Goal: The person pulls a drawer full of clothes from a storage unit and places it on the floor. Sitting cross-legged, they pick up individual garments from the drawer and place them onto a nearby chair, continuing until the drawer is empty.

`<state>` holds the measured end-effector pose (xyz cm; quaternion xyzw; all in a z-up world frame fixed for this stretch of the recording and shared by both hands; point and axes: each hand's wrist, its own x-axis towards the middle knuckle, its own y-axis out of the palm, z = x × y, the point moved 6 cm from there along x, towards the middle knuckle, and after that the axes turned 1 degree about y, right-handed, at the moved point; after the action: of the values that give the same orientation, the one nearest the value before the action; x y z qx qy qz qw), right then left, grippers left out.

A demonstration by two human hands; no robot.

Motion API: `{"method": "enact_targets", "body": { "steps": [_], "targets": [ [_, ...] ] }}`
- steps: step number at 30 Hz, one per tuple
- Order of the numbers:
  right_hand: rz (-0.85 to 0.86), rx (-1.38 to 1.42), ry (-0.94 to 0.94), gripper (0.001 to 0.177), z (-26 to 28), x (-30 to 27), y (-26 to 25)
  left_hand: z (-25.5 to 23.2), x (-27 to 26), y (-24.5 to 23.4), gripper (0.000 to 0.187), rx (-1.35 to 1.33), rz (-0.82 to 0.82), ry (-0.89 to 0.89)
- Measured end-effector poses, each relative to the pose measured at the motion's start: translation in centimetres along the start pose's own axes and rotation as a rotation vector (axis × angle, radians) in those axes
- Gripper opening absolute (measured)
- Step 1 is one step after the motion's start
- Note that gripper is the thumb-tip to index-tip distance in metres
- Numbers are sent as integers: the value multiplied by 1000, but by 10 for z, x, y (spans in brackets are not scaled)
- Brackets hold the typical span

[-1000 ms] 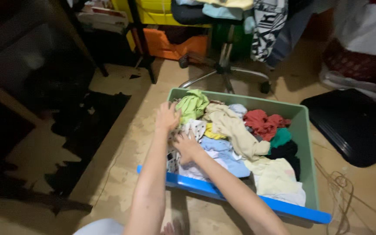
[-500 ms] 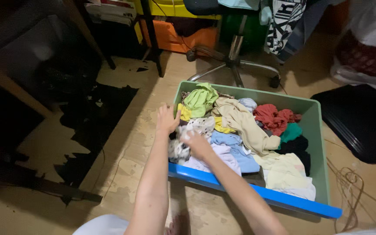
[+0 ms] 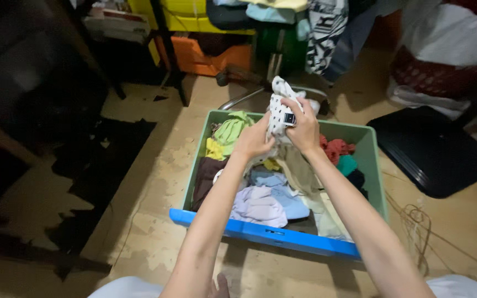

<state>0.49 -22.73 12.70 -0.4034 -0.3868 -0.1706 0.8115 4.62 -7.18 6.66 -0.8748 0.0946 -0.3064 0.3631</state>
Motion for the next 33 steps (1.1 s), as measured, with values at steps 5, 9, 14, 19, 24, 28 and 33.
{"method": "enact_targets", "body": {
  "steps": [5, 9, 14, 19, 24, 28, 33],
  "targets": [
    [-22, -84, -139, 78, 6, 15, -47, -32, 35, -26, 42, -191, -272, 134],
    [-30, -49, -212, 111, 10, 13, -50, -67, 85, -60, 39, -495, -400, 162],
    [-330, -47, -172, 103, -1, 12, -27, -126, 142, -78, 33, -814, -284, 320],
    [-521, -22, -215, 93, -7, 61, -65, -157, 129, -131, 46, -1046, -233, 385],
    [-718, -135, -392, 87, -8, 147, -98, -146, 124, -171, 51, -379, -745, 413],
    [-795, -167, -411, 83, -12, 259, -110, -103, 158, -150, 51, -315, -723, 318],
    [-876, -155, -381, 71, -7, 376, -147, -66, 226, -77, 39, -917, 220, 60]
  ]
}}
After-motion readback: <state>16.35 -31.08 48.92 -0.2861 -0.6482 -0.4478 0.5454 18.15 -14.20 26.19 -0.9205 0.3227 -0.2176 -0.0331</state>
